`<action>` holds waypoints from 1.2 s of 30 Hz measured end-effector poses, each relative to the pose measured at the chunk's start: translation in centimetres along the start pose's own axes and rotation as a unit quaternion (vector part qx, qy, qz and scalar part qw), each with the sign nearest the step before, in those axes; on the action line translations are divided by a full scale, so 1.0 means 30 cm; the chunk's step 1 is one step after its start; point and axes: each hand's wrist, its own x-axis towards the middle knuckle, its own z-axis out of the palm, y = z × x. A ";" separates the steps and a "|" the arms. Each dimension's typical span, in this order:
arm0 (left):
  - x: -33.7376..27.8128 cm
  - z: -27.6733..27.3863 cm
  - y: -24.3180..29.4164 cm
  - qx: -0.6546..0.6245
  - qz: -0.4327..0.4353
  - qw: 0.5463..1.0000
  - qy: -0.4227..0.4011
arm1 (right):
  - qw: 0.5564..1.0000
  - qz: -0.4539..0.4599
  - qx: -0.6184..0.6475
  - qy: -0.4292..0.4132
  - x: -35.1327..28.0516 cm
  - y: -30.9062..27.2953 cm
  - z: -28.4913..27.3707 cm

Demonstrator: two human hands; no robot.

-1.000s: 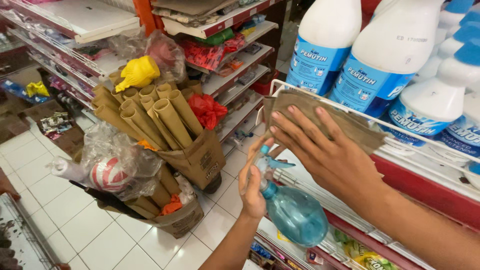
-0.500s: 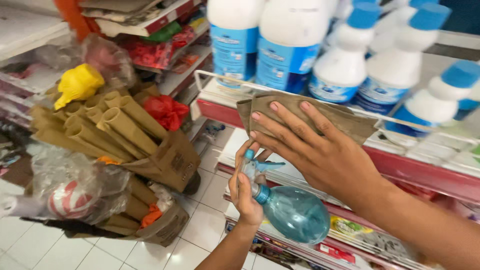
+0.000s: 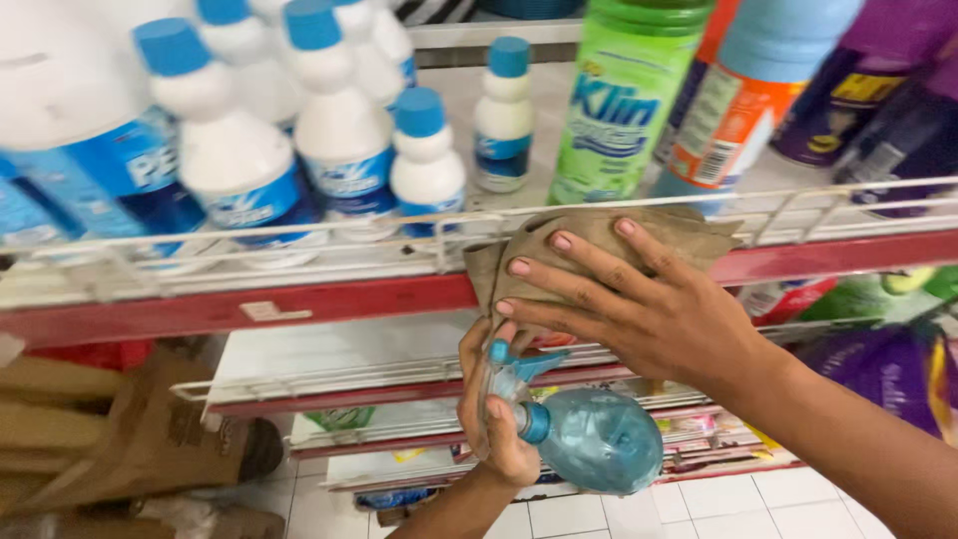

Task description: The person wipes multiple metal wire shelves in a store aisle using a spray bottle and a cloth. They spray the shelf surfaces and wipe them down, moving along the aisle to clean different sections. The person also briefly handles a small box of wipes from a cardboard box on the floor.

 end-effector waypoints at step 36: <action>-0.693 0.077 -0.954 0.206 -0.241 0.866 -0.386 | 0.364 0.829 0.414 0.097 -1.029 -1.027 0.789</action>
